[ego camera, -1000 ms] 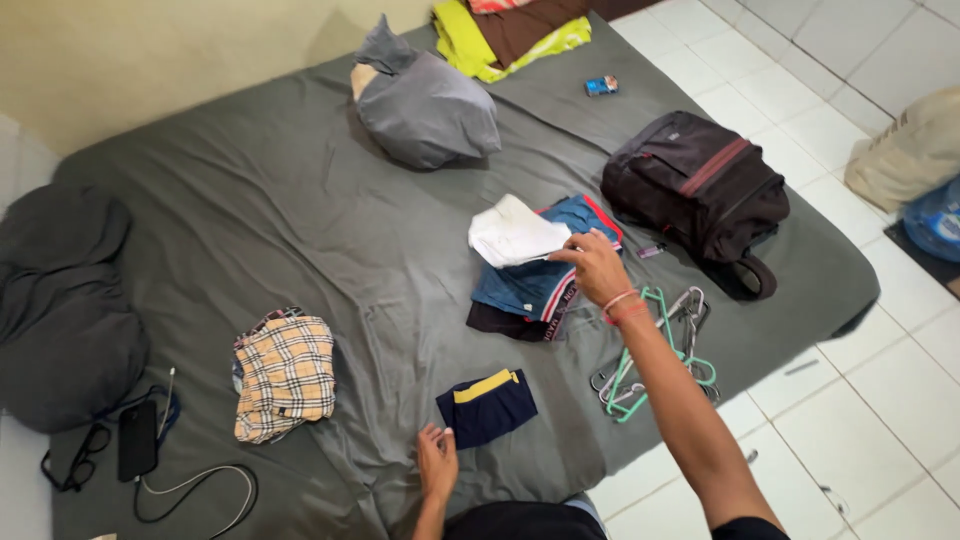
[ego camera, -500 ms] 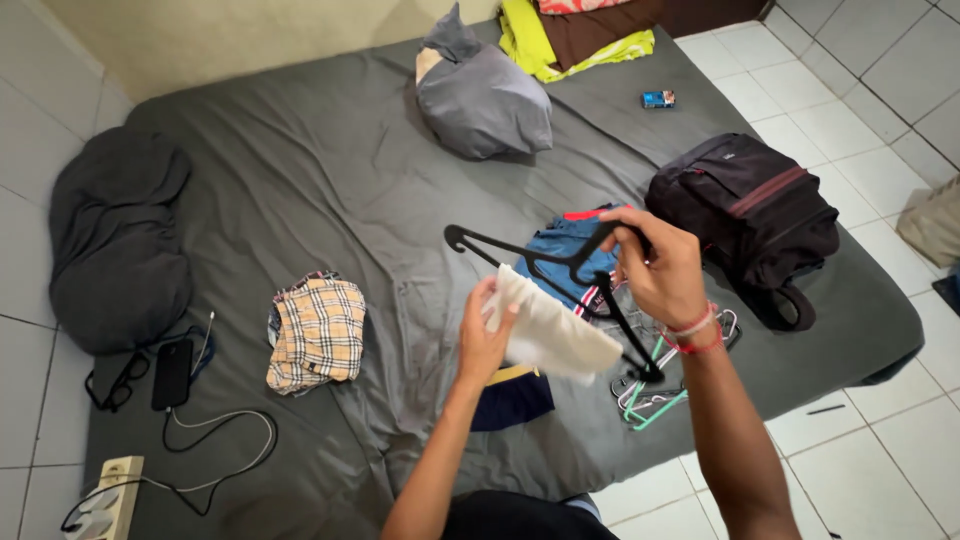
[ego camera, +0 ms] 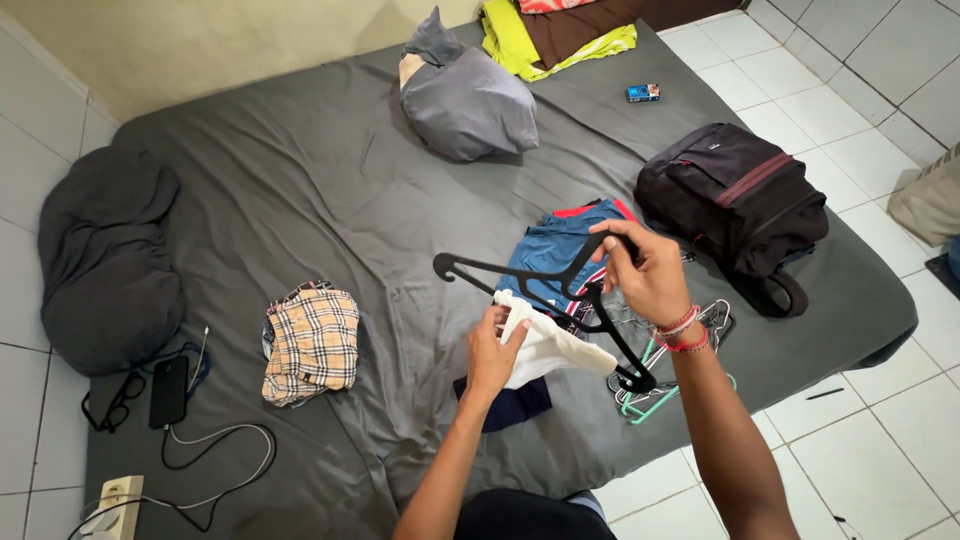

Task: The person folds several items of clothing, including a white shirt and several pairs of underwear, by hand on a bed and then places them into a backpack.

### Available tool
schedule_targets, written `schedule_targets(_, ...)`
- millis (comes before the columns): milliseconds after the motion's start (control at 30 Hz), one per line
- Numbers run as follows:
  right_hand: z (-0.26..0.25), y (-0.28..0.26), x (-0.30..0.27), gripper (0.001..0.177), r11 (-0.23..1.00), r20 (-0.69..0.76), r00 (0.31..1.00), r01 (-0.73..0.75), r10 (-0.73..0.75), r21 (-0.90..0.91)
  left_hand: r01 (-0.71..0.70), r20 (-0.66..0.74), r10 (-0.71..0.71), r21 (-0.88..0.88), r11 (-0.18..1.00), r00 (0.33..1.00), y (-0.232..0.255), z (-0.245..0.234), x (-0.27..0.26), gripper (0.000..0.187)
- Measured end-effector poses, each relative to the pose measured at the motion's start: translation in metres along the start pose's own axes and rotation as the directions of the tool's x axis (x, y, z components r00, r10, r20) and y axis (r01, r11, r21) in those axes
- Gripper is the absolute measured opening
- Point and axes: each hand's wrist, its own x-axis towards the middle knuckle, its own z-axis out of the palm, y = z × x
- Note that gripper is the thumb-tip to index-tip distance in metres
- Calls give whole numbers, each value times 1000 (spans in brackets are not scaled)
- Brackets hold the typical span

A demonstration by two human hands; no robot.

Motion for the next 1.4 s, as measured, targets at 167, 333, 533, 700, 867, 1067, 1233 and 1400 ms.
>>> schedule_targets(167,3,5,-9,31,998,-15,1000,7,-8,-70,3,37,-6,77,997,999,-13,5,0,37)
schedule_targets(333,-2,6,-17,30,999,-49,999,-21,20,-36,-137,18,137,50,989,990,-4,5,0,34)
schedule_targets(533,-12,-15,-19,32,1000,-53,998,-18,18,1,-4,97,19,-155,988,995,18,6,-5,102)
schedule_targets(700,-19,-19,-19,30,997,-70,997,33,-38,-69,-89,-119,84,-42,995,989,6,17,-2,54)
schedule_targets(867,-19,-20,-20,31,997,-53,998,34,-38,-66,-209,-92,222,140,968,971,-20,22,-3,50)
schedule_targets(1067,-20,-12,-18,31,973,-42,995,84,-95,-213,-42,132,52,-74,996,990,-20,20,0,33)
schedule_targets(1233,-17,21,-27,33,965,-83,995,29,-52,-260,-126,228,177,-220,967,958,8,5,-2,19)
schedule_targets(1400,-14,48,-54,32,958,-73,997,-5,-17,-285,-132,341,229,-286,949,912,34,-9,-13,22)
